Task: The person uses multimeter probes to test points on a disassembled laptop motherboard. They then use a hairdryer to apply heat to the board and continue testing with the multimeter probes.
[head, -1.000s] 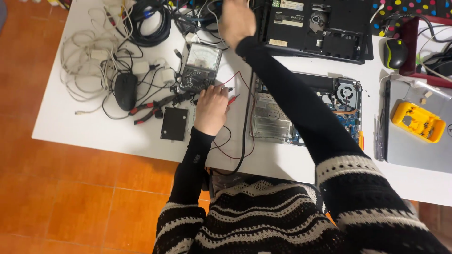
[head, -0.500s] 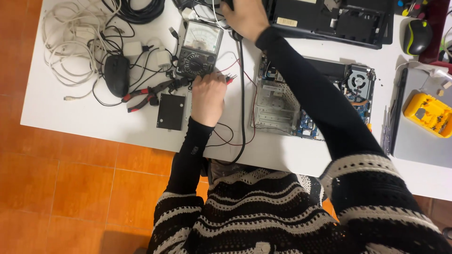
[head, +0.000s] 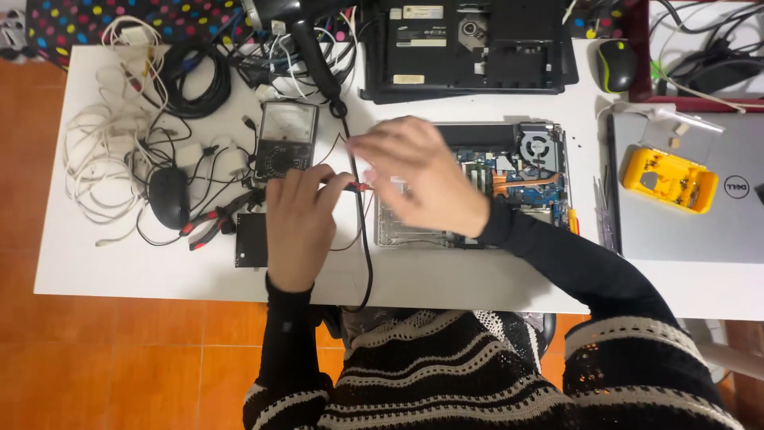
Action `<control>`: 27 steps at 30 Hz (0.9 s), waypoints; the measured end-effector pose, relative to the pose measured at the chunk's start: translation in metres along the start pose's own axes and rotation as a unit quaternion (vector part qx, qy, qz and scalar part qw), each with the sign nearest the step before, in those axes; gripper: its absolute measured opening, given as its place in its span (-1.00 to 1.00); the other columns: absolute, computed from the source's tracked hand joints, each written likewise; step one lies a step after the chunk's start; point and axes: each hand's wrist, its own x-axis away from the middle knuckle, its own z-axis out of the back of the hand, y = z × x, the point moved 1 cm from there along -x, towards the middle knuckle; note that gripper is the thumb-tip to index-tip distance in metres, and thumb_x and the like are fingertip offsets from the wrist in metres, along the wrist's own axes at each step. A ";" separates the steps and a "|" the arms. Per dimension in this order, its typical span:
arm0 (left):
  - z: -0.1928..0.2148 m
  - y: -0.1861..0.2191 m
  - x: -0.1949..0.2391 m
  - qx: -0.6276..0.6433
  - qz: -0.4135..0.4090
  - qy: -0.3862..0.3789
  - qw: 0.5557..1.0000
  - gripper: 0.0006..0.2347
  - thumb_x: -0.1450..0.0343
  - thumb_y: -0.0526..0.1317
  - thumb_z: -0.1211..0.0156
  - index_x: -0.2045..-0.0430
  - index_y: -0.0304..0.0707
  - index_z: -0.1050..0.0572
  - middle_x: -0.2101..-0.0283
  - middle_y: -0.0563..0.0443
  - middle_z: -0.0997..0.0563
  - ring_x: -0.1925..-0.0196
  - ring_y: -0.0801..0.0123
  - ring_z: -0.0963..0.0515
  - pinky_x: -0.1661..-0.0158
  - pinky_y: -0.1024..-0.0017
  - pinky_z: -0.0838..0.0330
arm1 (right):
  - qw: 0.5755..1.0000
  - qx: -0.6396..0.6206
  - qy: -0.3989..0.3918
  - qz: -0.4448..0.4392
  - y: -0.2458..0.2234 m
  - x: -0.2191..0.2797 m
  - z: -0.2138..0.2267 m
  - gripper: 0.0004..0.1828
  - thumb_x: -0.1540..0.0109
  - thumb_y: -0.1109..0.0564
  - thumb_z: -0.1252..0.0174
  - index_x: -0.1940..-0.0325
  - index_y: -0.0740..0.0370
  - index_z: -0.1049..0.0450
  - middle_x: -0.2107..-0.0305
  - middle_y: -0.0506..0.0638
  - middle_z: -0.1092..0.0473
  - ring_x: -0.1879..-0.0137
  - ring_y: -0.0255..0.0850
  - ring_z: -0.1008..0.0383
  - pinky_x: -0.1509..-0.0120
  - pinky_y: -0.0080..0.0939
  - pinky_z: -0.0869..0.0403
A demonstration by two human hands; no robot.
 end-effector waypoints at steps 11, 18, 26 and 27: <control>-0.004 0.048 -0.041 -0.081 -0.368 0.126 0.918 -0.79 -0.57 -0.13 -0.24 -0.05 -0.09 -0.59 -0.08 0.18 -0.55 -0.01 0.48 -0.46 0.05 0.44 -0.25 | 0.757 -0.540 -0.164 -0.329 0.043 0.060 0.037 -0.66 -0.42 0.05 -0.08 -0.15 0.30 -0.58 0.17 -0.02 -0.57 0.12 -0.38 -0.50 -0.03 -0.33 -0.51; -0.028 0.078 -0.058 0.039 -0.337 0.125 0.932 -0.72 -0.49 -0.23 -0.17 -0.10 -0.04 -0.58 -0.12 0.20 -0.58 -0.16 0.48 -0.45 -0.04 0.37 -0.25 | 0.599 -0.675 -0.025 -0.431 0.062 0.095 0.057 -0.79 -0.41 0.18 -0.19 -0.08 0.33 -0.56 0.19 -0.07 -0.51 0.16 -0.38 -0.44 0.05 -0.34 -0.44; -0.068 0.114 -0.049 0.509 0.112 -0.003 0.854 -0.82 -0.51 -0.24 -0.31 0.08 -0.34 -0.58 0.21 -0.03 -0.63 0.22 0.49 -0.58 0.18 0.49 -0.46 | 0.926 -0.270 -0.012 -0.265 0.035 0.096 0.088 -0.77 -0.28 0.17 -0.24 0.01 0.33 -0.57 0.24 -0.08 -0.41 0.10 -0.29 -0.41 0.03 -0.34 -0.41; -0.065 0.118 -0.054 0.520 0.112 -0.027 0.846 -0.79 -0.50 -0.24 -0.30 0.08 -0.41 -0.61 0.21 -0.10 -0.66 0.23 0.47 -0.62 0.19 0.48 -0.48 | 0.959 -0.172 0.013 -0.226 0.030 0.092 0.091 -0.73 -0.25 0.18 -0.26 -0.01 0.33 -0.58 0.27 -0.02 -0.40 0.10 -0.23 -0.42 0.04 -0.32 -0.40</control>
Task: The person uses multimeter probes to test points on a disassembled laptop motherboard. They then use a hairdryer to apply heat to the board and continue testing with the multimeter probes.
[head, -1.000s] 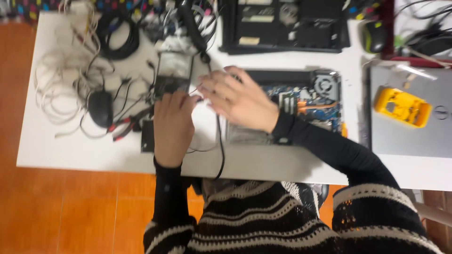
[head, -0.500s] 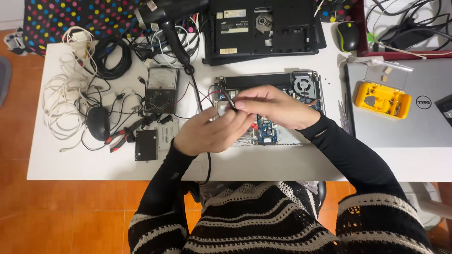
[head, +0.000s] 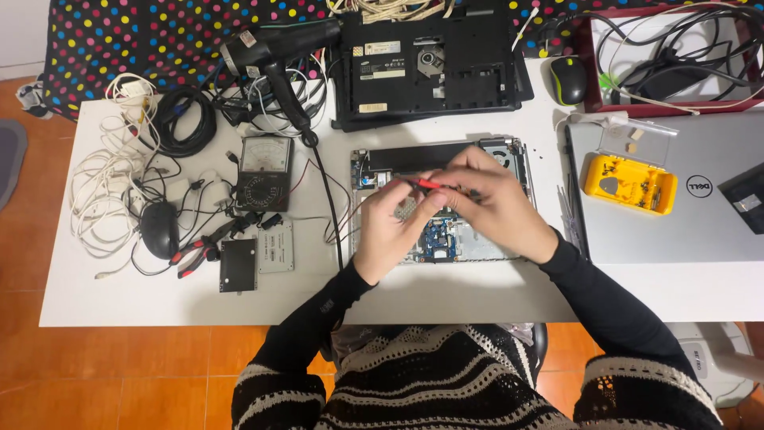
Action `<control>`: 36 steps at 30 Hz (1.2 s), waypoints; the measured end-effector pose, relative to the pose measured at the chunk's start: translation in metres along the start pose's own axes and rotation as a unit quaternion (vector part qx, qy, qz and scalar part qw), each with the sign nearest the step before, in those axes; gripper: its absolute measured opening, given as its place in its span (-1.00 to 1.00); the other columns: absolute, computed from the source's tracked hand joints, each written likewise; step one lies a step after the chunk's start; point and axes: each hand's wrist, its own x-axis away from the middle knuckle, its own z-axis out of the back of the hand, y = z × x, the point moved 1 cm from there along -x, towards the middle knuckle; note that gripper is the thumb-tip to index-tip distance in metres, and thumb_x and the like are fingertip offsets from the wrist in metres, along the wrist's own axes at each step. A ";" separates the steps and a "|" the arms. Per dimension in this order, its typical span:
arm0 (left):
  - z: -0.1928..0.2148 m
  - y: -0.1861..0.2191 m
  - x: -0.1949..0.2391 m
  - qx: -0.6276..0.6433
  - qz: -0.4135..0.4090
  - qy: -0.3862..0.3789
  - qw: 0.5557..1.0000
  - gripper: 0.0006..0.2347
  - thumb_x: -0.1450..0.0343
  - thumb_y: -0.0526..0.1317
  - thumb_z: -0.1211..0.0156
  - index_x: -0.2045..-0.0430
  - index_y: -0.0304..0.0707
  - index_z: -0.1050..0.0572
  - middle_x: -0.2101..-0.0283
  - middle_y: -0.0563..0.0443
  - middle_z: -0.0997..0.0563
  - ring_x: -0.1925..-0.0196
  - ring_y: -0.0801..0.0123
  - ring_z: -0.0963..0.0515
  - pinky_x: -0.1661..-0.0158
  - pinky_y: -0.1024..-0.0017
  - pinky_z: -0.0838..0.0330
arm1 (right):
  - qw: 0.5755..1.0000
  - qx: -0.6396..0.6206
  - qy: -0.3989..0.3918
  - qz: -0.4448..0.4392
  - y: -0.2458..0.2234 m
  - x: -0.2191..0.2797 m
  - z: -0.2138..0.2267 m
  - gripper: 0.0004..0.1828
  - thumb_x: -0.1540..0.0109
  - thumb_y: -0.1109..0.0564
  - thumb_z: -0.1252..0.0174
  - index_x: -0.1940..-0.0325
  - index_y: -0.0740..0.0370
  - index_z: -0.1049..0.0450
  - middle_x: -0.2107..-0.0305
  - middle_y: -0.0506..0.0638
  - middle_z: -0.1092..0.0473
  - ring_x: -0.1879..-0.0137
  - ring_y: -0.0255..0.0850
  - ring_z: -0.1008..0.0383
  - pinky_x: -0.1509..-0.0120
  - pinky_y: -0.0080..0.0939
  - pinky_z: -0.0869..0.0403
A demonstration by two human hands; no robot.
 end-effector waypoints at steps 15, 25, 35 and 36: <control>0.030 -0.004 0.028 0.095 -0.171 -0.049 0.979 -0.79 -0.55 -0.11 -0.20 0.25 -0.29 -0.62 0.15 0.03 -0.72 0.36 0.41 -0.66 0.28 0.50 -0.43 | 0.941 0.296 0.098 0.127 0.037 0.006 0.035 -0.72 -0.17 0.31 -0.34 0.06 0.27 -0.49 0.21 0.01 -0.47 0.11 -0.06 -0.45 -0.09 -0.09 -0.36; 0.043 -0.038 -0.011 0.172 -0.046 0.104 0.979 -0.74 -0.68 -0.13 0.14 0.00 -0.38 -0.43 0.20 -0.13 -0.66 0.36 0.47 -0.64 0.28 0.54 -0.56 | 0.921 0.344 0.167 0.077 0.074 0.026 0.032 -0.68 -0.21 0.36 -0.38 -0.03 0.20 -0.58 0.25 0.05 -0.32 0.04 0.02 -0.38 -0.06 -0.05 -0.32; -0.047 -0.025 0.005 -0.036 0.055 -0.150 0.987 -0.72 -0.47 -0.29 -0.26 -0.08 -0.25 -0.55 0.18 -0.06 -0.73 0.31 0.34 -0.71 0.33 0.44 -0.55 | 0.965 0.233 0.121 0.022 0.070 0.009 0.013 -0.62 -0.23 0.27 -0.34 -0.15 0.27 -0.59 0.35 0.01 -0.41 0.17 -0.07 -0.36 -0.06 -0.09 -0.34; -0.049 -0.020 0.009 -0.069 0.077 -0.109 0.989 -0.70 -0.46 -0.32 -0.27 -0.10 -0.27 -0.55 0.13 -0.13 -0.72 0.32 0.26 -0.69 0.33 0.40 -0.53 | 0.978 0.187 0.097 -0.004 0.068 0.013 0.008 -0.60 -0.26 0.27 -0.33 -0.19 0.31 -0.57 0.31 0.05 -0.43 0.14 -0.05 -0.36 -0.11 -0.11 -0.35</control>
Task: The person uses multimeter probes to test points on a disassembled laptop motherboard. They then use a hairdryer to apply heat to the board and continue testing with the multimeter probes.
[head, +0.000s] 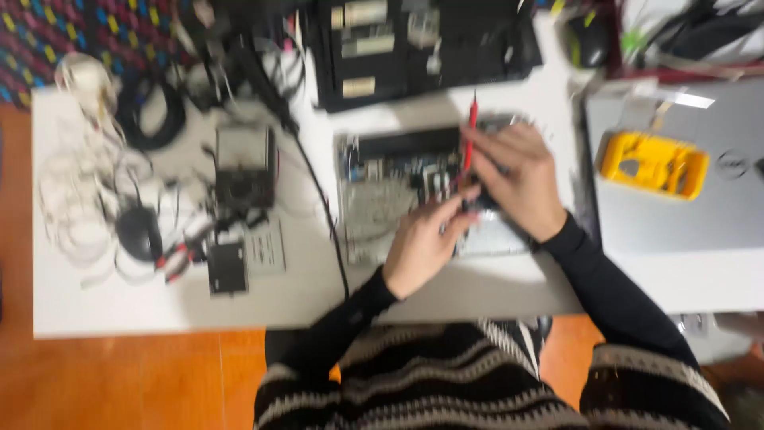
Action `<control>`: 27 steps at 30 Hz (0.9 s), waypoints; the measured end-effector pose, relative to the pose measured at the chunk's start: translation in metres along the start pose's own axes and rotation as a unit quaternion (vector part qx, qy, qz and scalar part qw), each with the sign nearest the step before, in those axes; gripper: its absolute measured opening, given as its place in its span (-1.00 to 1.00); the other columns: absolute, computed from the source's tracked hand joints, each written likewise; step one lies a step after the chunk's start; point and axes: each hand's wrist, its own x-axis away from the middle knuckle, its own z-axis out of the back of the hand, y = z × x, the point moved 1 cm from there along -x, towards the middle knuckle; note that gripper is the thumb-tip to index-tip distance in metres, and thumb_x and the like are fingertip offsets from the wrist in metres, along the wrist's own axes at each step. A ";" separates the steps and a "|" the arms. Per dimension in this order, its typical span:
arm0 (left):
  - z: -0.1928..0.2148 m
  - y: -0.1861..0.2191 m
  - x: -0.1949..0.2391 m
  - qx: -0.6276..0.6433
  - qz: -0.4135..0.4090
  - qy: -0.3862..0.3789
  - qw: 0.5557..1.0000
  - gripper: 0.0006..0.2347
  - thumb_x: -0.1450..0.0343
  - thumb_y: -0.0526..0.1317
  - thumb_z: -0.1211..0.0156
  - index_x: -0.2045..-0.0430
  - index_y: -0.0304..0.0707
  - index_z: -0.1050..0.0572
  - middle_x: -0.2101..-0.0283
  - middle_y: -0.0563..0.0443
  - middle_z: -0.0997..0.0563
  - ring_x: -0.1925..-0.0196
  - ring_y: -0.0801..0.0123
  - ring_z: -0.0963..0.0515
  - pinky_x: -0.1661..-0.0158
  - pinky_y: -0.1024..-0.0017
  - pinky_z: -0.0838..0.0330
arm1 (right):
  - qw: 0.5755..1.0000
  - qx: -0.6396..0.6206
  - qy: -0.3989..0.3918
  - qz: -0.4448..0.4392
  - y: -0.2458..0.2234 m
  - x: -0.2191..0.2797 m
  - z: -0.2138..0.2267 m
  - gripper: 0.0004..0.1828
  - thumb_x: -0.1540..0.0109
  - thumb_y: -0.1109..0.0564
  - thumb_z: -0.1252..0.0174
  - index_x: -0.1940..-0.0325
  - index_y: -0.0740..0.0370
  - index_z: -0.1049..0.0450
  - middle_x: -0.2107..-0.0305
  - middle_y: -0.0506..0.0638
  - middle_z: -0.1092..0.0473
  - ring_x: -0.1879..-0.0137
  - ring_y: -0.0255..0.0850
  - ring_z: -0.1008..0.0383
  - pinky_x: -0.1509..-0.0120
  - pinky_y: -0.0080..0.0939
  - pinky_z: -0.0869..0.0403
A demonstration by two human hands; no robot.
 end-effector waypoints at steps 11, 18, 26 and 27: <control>-0.005 -0.021 -0.003 0.237 -0.016 0.135 0.962 -0.76 -0.58 -0.35 -0.12 -0.13 -0.44 -0.50 -0.04 -0.08 -0.68 -0.04 0.44 -0.69 -0.08 0.51 -0.55 | 0.991 -0.074 -0.102 0.038 -0.047 -0.009 0.015 -0.37 -0.28 0.19 -0.30 -0.43 0.28 -0.33 -0.07 0.14 -0.46 -0.15 -0.01 -0.44 -0.35 -0.08 -0.33; 0.000 -0.017 0.008 0.229 -0.018 0.142 0.963 -0.77 -0.64 -0.33 -0.11 -0.18 -0.43 -0.51 -0.15 -0.17 -0.66 -0.17 0.33 -0.63 -0.22 0.40 -0.48 | 0.984 -0.082 -0.155 0.031 -0.040 -0.003 0.019 -0.35 -0.29 0.20 -0.26 -0.48 0.21 -0.32 0.04 0.08 -0.49 -0.02 -0.08 -0.46 -0.29 -0.09 -0.38; 0.004 -0.043 0.053 0.044 -0.269 0.062 0.960 -0.95 -0.61 -0.41 -0.12 0.09 -0.31 -0.45 -0.17 -0.06 -0.62 0.14 0.39 -0.71 0.11 0.44 -0.57 | 0.981 -0.045 -0.127 0.139 -0.032 -0.007 0.022 -0.34 -0.17 0.25 -0.28 -0.38 0.33 -0.37 0.14 0.09 -0.48 0.09 -0.09 -0.41 -0.14 -0.09 -0.34; 0.004 -0.043 0.060 0.118 -0.329 -0.008 0.937 -0.90 -0.58 -0.45 -0.07 0.07 -0.38 -0.46 -0.16 -0.10 -0.60 0.26 0.33 -0.67 0.24 0.38 -0.56 | 0.984 -0.039 -0.106 0.140 -0.037 -0.010 0.030 -0.36 -0.14 0.38 -0.16 -0.35 0.35 -0.39 0.04 0.14 -0.49 0.04 -0.08 -0.40 -0.17 -0.12 -0.35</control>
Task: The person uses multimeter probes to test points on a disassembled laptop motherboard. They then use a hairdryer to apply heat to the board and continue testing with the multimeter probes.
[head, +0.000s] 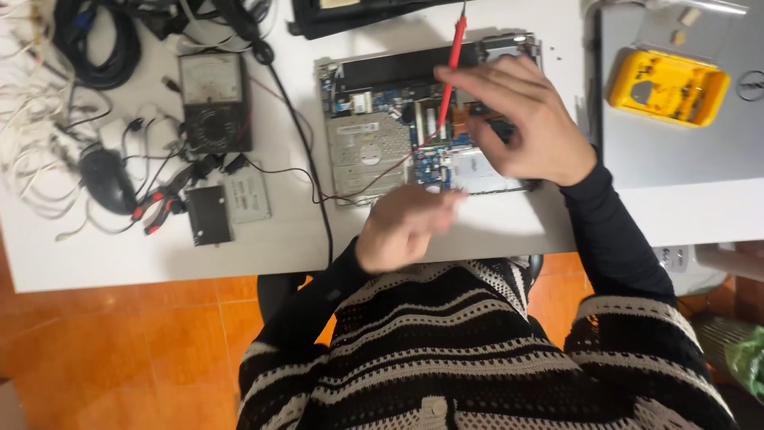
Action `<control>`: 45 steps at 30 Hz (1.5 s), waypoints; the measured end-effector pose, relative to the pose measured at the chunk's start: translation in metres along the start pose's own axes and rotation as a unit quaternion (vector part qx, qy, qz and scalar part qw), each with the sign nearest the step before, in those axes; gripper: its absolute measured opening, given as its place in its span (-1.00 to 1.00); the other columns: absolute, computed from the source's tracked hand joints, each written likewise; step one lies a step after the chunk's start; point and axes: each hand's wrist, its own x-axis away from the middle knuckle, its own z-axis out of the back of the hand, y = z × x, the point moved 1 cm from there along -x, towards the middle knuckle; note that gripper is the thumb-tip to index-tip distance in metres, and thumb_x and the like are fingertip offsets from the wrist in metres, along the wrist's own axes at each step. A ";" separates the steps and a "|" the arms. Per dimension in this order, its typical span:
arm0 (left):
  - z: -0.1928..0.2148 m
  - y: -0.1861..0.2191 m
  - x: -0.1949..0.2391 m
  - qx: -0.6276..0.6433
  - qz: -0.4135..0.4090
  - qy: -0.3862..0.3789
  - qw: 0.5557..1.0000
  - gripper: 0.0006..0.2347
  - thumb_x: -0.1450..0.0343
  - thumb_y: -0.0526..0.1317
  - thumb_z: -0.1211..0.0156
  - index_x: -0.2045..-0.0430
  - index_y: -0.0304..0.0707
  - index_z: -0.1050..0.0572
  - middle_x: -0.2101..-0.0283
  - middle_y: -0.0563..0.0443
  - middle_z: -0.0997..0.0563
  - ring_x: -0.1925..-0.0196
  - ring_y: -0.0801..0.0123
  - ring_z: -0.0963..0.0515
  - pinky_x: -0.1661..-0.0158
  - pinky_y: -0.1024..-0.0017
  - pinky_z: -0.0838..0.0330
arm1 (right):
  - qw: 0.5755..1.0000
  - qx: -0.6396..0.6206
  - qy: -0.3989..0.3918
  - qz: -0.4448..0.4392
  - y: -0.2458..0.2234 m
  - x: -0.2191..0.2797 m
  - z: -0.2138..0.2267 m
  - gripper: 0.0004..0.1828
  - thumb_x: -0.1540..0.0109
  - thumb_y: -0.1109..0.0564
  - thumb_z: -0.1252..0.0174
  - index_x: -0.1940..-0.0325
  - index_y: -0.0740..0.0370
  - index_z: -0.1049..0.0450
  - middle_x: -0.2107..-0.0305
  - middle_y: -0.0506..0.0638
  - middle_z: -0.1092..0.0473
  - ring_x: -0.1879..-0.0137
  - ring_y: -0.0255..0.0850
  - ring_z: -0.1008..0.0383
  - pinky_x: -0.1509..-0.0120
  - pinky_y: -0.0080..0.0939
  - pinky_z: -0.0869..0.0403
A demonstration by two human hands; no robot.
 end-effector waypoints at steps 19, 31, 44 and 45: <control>0.156 0.096 -0.052 -0.009 0.217 0.251 0.943 -0.68 -0.75 -0.26 -0.10 -0.38 -0.44 -0.33 0.01 0.01 -0.60 0.39 0.38 -0.51 0.32 0.55 -0.41 | 0.964 0.036 0.224 -0.141 0.100 0.113 -0.022 -0.91 -0.52 0.42 -0.10 -0.10 0.45 -0.35 0.06 0.16 -0.30 -0.01 -0.12 -0.37 -0.27 -0.15 -0.44; 0.140 0.023 -0.054 -0.009 0.182 0.225 0.957 -0.88 -0.70 -0.29 -0.17 0.06 -0.29 -0.33 0.11 -0.20 -0.64 0.10 0.29 -0.66 0.00 0.45 -0.54 | 0.930 -0.166 0.256 -0.205 0.088 0.123 -0.024 -0.81 -0.66 0.16 -0.05 -0.19 0.33 -0.22 0.10 0.06 -0.32 0.15 -0.24 -0.39 -0.02 -0.30 -0.43; 0.056 -0.079 -0.047 0.116 0.231 0.088 0.962 -0.90 -0.66 -0.40 -0.10 -0.02 -0.49 -0.41 -0.04 -0.20 -0.61 -0.05 0.34 -0.66 -0.07 0.47 -0.59 | 0.914 -0.288 0.208 -0.197 0.065 0.131 -0.046 -0.64 -0.59 -0.09 0.06 -0.08 0.30 -0.30 0.24 0.09 -0.41 0.17 -0.23 -0.50 -0.08 -0.20 -0.55; 0.057 -0.076 -0.044 0.128 0.248 0.092 0.956 -0.87 -0.65 -0.41 -0.13 -0.05 -0.48 -0.42 -0.02 -0.21 -0.63 -0.05 0.34 -0.67 -0.07 0.46 -0.57 | 0.903 -0.296 0.231 -0.210 0.070 0.133 -0.049 -0.62 -0.60 -0.11 0.06 -0.05 0.31 -0.29 0.25 0.08 -0.42 0.21 -0.23 -0.45 -0.04 -0.23 -0.52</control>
